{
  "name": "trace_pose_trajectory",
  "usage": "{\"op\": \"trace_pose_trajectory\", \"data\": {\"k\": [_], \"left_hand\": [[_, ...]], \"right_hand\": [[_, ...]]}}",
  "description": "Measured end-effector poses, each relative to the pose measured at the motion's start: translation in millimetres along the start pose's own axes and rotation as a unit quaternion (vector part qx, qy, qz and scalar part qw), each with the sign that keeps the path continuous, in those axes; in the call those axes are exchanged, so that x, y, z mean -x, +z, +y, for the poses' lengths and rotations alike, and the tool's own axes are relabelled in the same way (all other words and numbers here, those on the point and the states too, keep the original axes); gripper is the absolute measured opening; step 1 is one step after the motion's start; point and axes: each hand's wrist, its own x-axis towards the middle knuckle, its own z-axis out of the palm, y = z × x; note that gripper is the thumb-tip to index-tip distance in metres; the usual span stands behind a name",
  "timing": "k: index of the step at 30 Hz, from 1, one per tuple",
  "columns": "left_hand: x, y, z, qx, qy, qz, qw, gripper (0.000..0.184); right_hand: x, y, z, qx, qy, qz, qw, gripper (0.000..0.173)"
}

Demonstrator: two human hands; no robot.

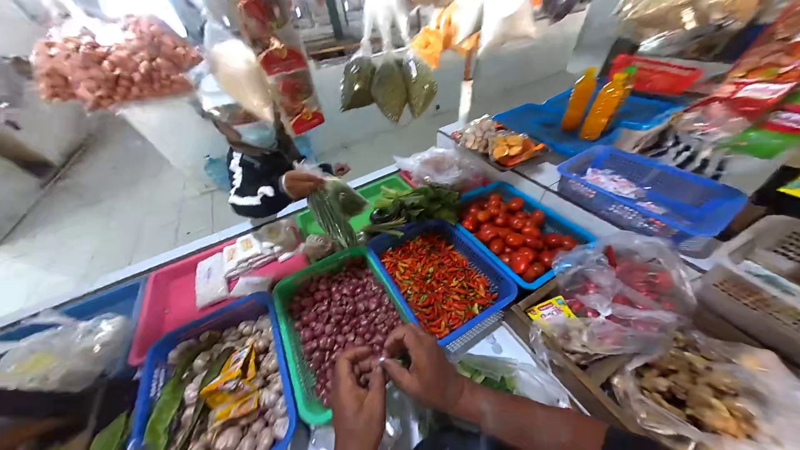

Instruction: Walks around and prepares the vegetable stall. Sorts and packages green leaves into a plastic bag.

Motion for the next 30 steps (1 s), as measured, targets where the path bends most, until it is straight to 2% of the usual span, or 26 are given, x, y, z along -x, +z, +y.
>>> {"op": "trace_pose_trajectory", "data": {"k": [2, 4, 7, 9, 11, 15, 16, 20, 22, 23, 24, 26, 27, 28, 30], "left_hand": [[0.9, -0.5, -6.4, -0.008, 0.003, 0.017, 1.0, 0.04], [2.9, -0.9, -13.2, -0.031, 0.009, 0.024, 0.999, 0.038], [8.3, 1.4, -25.6, -0.095, 0.033, 0.042, 0.994, 0.018], [11.0, 1.3, -32.3, -0.149, 0.053, 0.06, 0.986, 0.01], [13.8, 0.1, -31.0, -0.174, 0.047, 0.048, 0.983, 0.014], [10.7, -4.0, -16.9, -0.172, -0.035, 0.011, 0.984, 0.014], [7.7, -6.3, -15.9, -0.184, -0.049, 0.01, 0.982, 0.014], [-0.5, -9.3, -13.1, -0.216, -0.08, -0.017, 0.973, 0.018], [-1.6, -10.1, -12.1, -0.195, -0.086, -0.053, 0.976, 0.015], [-2.6, -12.2, -10.0, -0.172, -0.086, -0.065, 0.979, 0.014], [-4.4, -15.5, -5.8, -0.144, -0.09, -0.068, 0.983, 0.014], [-10.4, -22.2, 1.2, -0.086, -0.102, -0.053, 0.99, 0.014], [-15.0, -24.6, 4.0, -0.064, -0.104, -0.044, 0.992, 0.015], [-21.3, -26.5, 6.2, -0.046, -0.103, -0.038, 0.993, 0.016], [-40.6, -30.6, 11.6, 0.001, -0.109, -0.035, 0.993, 0.02]], "right_hand": [[-2.6, 5.7, 3.4, -0.107, 0.036, -0.034, 0.993, 0.024], [-8.4, 7.1, 5.3, -0.232, 0.099, -0.085, 0.964, 0.023], [-12.0, 7.1, 13.4, -0.302, 0.169, -0.132, 0.929, 0.022], [-9.5, 9.9, 15.2, -0.278, 0.187, -0.115, 0.935, 0.024], [-4.7, 14.6, 16.5, -0.231, 0.18, -0.087, 0.952, 0.025], [-0.4, 13.6, 22.8, -0.163, 0.129, -0.1, 0.973, 0.022], [1.1, 12.7, 23.5, -0.145, 0.114, -0.114, 0.976, 0.025], [5.7, 13.9, 23.3, -0.08, 0.062, -0.168, 0.981, 0.055], [7.3, 17.6, 28.2, -0.043, 0.032, -0.177, 0.983, 0.051], [7.6, 19.1, 31.8, -0.025, 0.021, -0.173, 0.984, 0.042], [6.9, 19.9, 35.5, -0.014, 0.015, -0.166, 0.986, 0.033], [3.3, 19.6, 42.2, -0.004, 0.02, -0.146, 0.989, 0.029], [0.5, 18.7, 43.6, -0.003, 0.028, -0.135, 0.991, 0.034], [-2.8, 17.3, 44.1, -0.008, 0.034, -0.122, 0.992, 0.046], [-9.0, 14.5, 47.2, -0.031, 0.053, -0.1, 0.993, 0.082]]}}
